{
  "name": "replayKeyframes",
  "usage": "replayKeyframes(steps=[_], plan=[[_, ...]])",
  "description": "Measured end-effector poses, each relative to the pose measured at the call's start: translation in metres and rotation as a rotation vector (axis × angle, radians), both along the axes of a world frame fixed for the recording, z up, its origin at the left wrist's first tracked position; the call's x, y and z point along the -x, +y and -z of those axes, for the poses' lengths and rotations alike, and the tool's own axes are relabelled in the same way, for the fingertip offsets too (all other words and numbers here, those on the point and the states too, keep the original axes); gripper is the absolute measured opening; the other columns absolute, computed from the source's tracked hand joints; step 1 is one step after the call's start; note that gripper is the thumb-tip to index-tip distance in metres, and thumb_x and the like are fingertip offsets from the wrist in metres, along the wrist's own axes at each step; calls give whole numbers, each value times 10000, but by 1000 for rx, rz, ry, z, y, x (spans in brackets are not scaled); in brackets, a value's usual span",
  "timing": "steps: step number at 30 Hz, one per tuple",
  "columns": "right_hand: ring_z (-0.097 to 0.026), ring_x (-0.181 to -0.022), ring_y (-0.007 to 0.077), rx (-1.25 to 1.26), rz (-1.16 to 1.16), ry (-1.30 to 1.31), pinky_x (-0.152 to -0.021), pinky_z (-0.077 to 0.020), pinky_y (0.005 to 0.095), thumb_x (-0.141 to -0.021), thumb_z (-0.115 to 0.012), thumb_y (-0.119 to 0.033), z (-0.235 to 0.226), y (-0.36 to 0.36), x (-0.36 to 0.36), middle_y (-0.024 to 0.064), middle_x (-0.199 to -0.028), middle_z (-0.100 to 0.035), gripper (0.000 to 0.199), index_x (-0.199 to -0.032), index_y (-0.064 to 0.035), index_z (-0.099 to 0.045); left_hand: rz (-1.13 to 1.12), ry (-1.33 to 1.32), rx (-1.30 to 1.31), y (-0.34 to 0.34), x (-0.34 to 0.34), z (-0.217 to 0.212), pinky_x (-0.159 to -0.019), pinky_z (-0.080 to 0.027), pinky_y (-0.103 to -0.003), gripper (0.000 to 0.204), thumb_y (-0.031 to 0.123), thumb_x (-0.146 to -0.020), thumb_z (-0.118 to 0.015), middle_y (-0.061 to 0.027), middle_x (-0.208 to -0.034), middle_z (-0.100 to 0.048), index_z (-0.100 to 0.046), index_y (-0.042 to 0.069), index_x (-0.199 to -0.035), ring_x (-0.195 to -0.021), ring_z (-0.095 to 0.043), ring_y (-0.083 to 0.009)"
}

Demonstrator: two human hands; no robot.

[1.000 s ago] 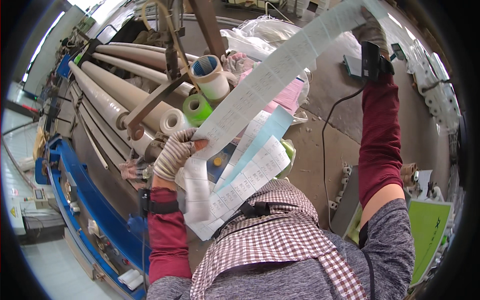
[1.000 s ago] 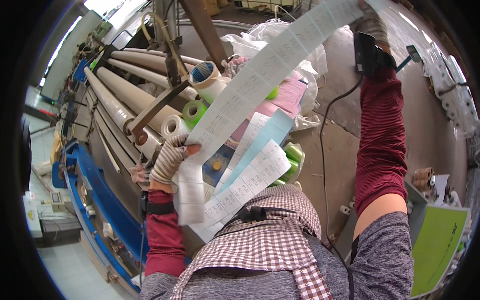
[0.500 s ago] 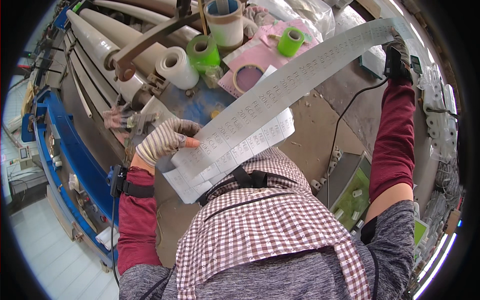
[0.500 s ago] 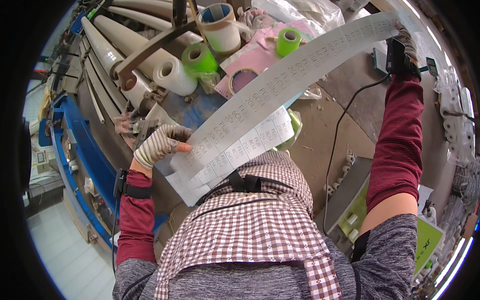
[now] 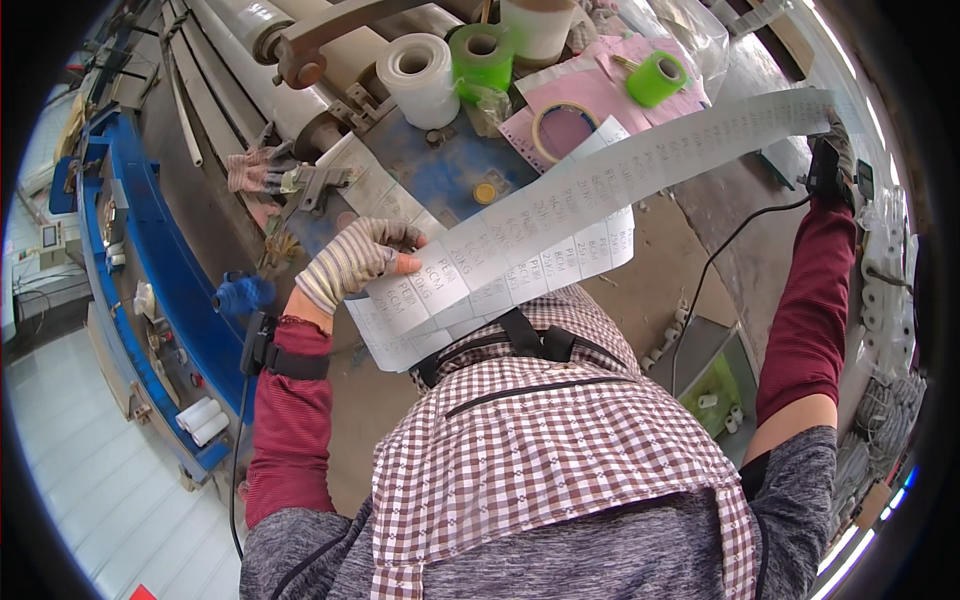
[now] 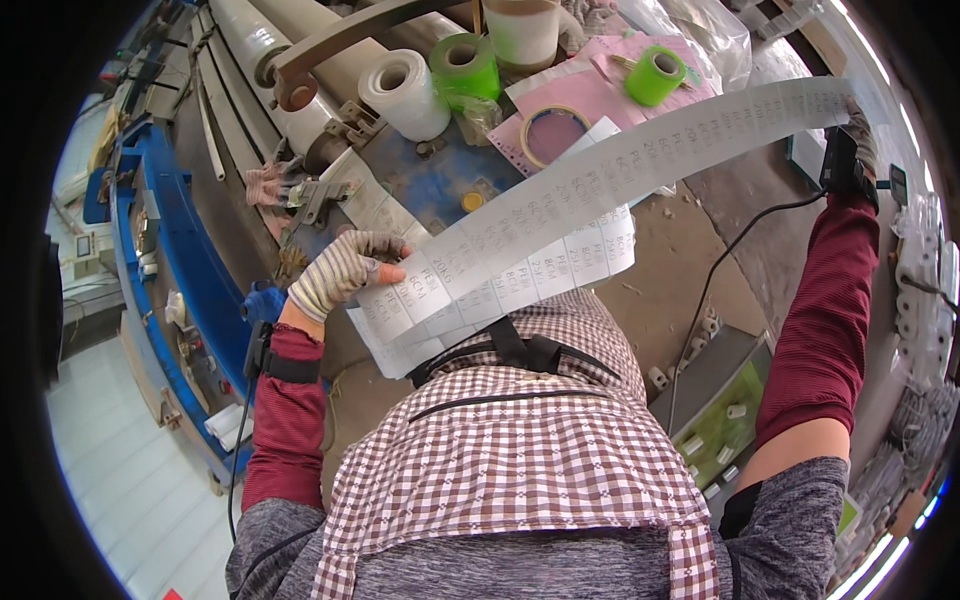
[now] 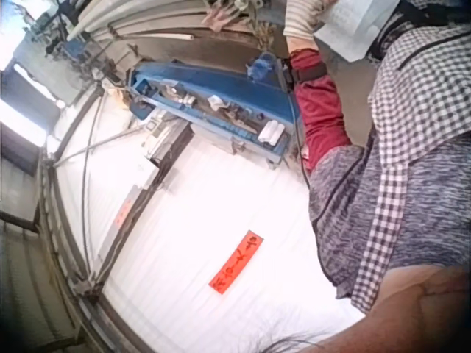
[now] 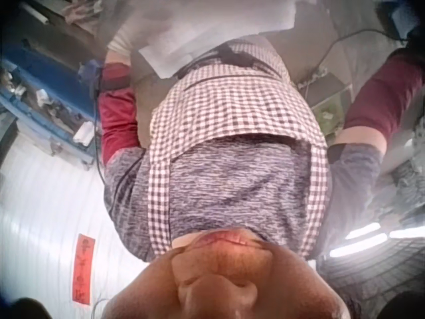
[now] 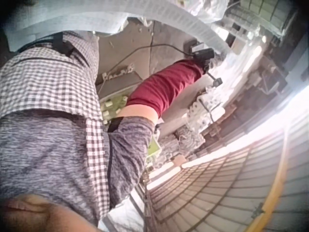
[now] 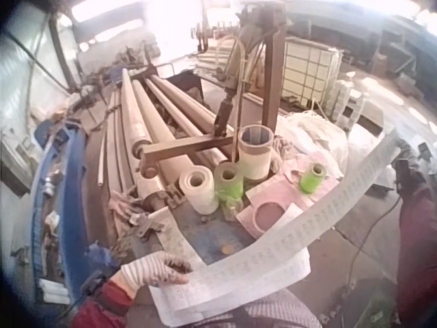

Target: The recorder organizes and prepares labels for packaged paper products.

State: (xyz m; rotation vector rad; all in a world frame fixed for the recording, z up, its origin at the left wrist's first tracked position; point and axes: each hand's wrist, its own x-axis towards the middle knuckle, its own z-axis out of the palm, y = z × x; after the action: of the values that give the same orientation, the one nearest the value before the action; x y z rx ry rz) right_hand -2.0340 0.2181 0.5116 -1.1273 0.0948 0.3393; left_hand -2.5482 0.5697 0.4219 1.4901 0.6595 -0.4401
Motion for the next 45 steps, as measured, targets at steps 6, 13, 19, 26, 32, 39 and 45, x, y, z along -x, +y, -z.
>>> replayKeyframes(steps=[6,13,19,26,32,39,45], plan=[[-516,-1134,253,46,15,-10,-988,-413,376,-855,-616,-202,14,-3,16,143,-1187,-562,414,-1205,-12,-501,-9,10,-10,-1,11,-3,-786,-448,-244,399,127,-699,-775,-31,-919,-630,-630,-2,-1047,-849,-574,-120],[-470,-1190,235,32,101,0,-1024,-377,357,-870,-601,-193,26,-28,-54,141,-1237,-531,431,-1238,-10,-473,-149,-75,144,-10,17,14,-782,-469,-243,409,79,-701,-746,-51,-915,-633,-610,-16,-1075,-841,-590,-126],[-465,-1190,216,-34,55,-144,-1034,-363,332,-912,-512,-105,-11,21,21,146,-1273,-500,399,-1279,21,-417,-234,-118,288,-23,17,15,-826,-473,-255,506,110,-692,-737,-93,-1000,-649,-561,-30,-1145,-909,-614,-147],[-469,-1200,228,-471,-450,-152,-1033,-377,367,-920,-493,-98,-23,2,56,160,-1264,-507,382,-1270,32,-414,-249,-175,319,-27,21,17,-859,-465,-268,558,105,-690,-723,-117,-1036,-642,-521,-50,-1186,-946,-614,-171],[-442,-1229,257,-53,-11,-370,-1082,-308,418,-909,-535,-225,-67,38,150,162,-1290,-487,432,-1257,13,-442,-275,-200,319,-29,26,11,-864,-463,-273,564,110,-695,-714,-118,-1039,-639,-512,-53,-1195,-951,-610,-172],[-355,-1292,244,12,-1,-275,-1108,-236,413,-953,-442,-211,-93,3,171,121,-1375,-410,443,-1339,-7,-365,-299,-229,286,-25,28,-9,-860,-457,-270,546,98,-707,-685,-107,-1043,-633,-513,-47,-1204,-941,-603,-161],[-349,-1293,251,-12,231,-382,-1113,-236,406,-949,-441,-171,-89,25,189,143,-1382,-392,459,-1346,27,-327,-360,-357,137,-17,35,-1,-851,-458,-270,506,81,-727,-655,-102,-1044,-636,-527,-26,-1204,-940,-600,-157]])
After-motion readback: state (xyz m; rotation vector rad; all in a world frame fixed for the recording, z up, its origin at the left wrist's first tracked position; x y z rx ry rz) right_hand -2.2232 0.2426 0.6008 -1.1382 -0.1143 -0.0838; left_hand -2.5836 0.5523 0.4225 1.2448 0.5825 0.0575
